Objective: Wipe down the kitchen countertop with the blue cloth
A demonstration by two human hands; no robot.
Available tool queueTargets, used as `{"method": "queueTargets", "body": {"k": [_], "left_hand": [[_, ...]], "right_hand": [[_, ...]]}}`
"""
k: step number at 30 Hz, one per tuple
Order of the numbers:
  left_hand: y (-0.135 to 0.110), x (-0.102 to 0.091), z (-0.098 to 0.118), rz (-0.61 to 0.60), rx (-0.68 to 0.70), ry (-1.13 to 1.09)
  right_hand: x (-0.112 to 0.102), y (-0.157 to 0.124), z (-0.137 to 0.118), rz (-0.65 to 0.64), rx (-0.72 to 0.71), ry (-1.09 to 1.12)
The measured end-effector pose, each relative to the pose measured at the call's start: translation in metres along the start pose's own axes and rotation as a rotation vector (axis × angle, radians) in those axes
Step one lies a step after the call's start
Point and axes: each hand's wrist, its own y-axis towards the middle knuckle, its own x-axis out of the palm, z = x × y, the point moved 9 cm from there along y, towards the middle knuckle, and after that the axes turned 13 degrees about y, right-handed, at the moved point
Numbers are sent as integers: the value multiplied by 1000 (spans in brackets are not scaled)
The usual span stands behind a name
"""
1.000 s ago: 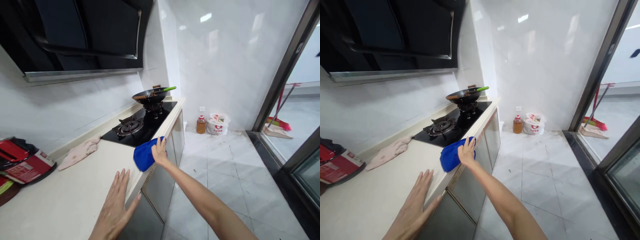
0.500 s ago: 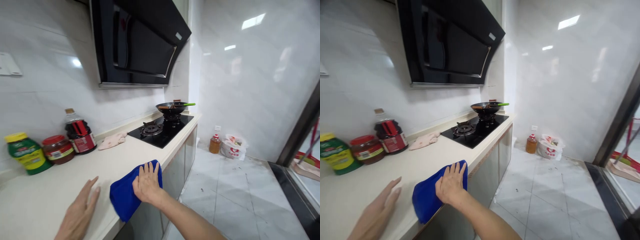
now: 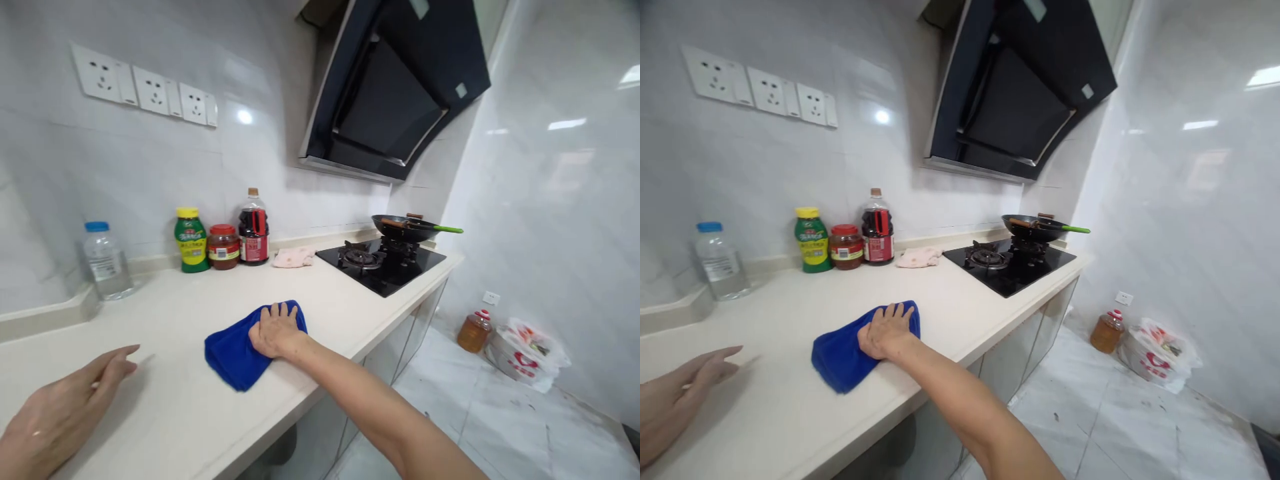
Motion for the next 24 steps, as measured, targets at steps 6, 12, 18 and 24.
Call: {"method": "queueTargets", "body": {"k": [6,12,18,24], "left_hand": [[-8,-16,24,-238,-204,108],[-21,-24,50,-327,-120,31],[-27,-34,57,-280,-90,-101],[-28,-34,61,-264,-114,-138]], "right_hand": [[32,44,-40,-22,-102,18],[41,66,-40,-110,-95,22],[48,54,-38,-140,-139,107],[62,-8,-83,-236,-416,172]]}}
